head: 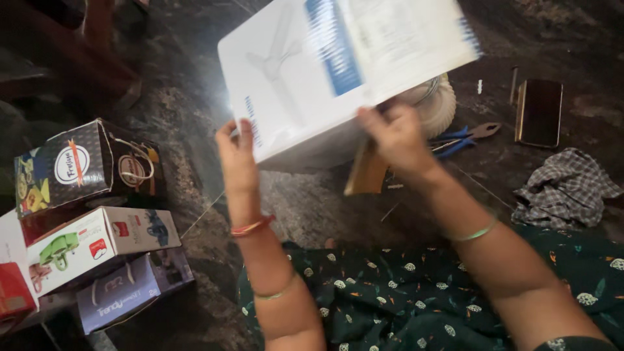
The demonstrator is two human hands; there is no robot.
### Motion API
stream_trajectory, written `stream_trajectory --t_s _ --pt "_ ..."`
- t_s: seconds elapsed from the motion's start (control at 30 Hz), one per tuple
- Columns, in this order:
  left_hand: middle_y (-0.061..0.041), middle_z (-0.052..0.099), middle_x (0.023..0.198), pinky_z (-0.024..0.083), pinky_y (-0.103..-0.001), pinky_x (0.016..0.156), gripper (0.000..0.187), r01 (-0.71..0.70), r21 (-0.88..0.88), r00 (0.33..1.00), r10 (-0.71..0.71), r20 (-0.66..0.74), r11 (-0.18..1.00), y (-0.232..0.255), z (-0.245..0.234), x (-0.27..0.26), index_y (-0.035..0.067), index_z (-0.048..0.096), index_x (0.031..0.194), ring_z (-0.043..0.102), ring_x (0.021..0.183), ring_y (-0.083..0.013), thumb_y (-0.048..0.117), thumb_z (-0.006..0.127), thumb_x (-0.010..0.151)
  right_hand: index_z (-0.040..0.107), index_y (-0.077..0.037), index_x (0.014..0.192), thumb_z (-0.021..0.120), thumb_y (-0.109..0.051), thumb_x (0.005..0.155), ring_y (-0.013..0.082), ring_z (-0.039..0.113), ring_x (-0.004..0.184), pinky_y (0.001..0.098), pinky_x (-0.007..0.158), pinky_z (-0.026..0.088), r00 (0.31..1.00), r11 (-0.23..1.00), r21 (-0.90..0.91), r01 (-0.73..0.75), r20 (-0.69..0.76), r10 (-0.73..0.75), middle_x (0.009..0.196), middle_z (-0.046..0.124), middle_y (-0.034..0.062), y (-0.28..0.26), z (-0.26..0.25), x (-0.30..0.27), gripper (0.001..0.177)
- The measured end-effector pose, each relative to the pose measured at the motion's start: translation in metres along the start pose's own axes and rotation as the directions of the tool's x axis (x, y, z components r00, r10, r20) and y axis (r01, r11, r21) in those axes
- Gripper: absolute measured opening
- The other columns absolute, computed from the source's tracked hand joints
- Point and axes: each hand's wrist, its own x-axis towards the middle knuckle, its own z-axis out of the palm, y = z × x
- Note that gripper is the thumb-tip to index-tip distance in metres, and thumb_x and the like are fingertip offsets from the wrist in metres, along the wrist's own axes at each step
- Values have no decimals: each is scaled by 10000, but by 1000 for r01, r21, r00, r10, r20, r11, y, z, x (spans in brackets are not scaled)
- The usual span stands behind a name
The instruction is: The person empties a cardboard box of hardware supplies onto the floor, then sorts and arranges items including nails, wire, pliers, tape, and a glass bowl. They place some items into a separate white box and return a coil of wire to the original box.
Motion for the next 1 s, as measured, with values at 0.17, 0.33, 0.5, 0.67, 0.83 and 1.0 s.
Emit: stream_trajectory --t_s 0.17,0.33,0.5,0.67,0.83,1.0 --pt "-131 707 1266 526 -274 822 840 361 -251 925 -310 220 898 -62 -55 24 -20 596 1411 689 1052 -167 681 414 988 518 4 1438 670 -131 1018 232 633 1014 433 1011 442 644 525 -427 737 207 -736 1061 656 78 4 92 -8 467" --pt "-28 672 1270 523 -242 742 608 324 -578 946 -250 206 749 -132 -89 25 96 530 1439 655 1042 -115 526 482 1012 441 28 1534 638 -80 1000 209 643 949 460 1073 451 353 173 -414 894 411 -841 937 639 43 3 163 -1 580" --pt "-46 563 1097 488 -270 689 435 192 -714 968 -248 27 673 -186 -81 25 29 564 1376 558 904 -136 345 562 1077 482 36 1481 706 -184 953 244 632 907 461 984 452 224 18 -338 941 583 -781 947 669 91 -5 191 28 614" --pt "-130 503 1545 403 -364 1181 597 -202 -356 970 135 -204 913 -181 -34 44 22 332 1528 497 1430 -226 245 598 1043 568 1 1441 713 -112 847 267 651 1032 474 987 437 395 -14 -547 837 621 -677 1011 710 96 -36 182 82 622" --pt "-145 451 1533 406 -334 1096 836 138 -489 989 -149 16 862 -149 -19 53 -10 290 1562 492 1354 -222 327 739 943 676 -38 1304 746 -56 893 316 641 1082 463 1008 452 338 38 -482 875 554 -761 1063 707 136 -62 157 118 417" --pt "-352 623 1336 433 -405 789 687 283 -349 947 -317 -43 893 -180 -10 63 25 498 1511 532 949 -260 280 724 915 674 -4 1258 703 12 939 334 707 1016 420 909 553 319 69 -436 897 532 -784 1117 732 175 -64 132 158 320"
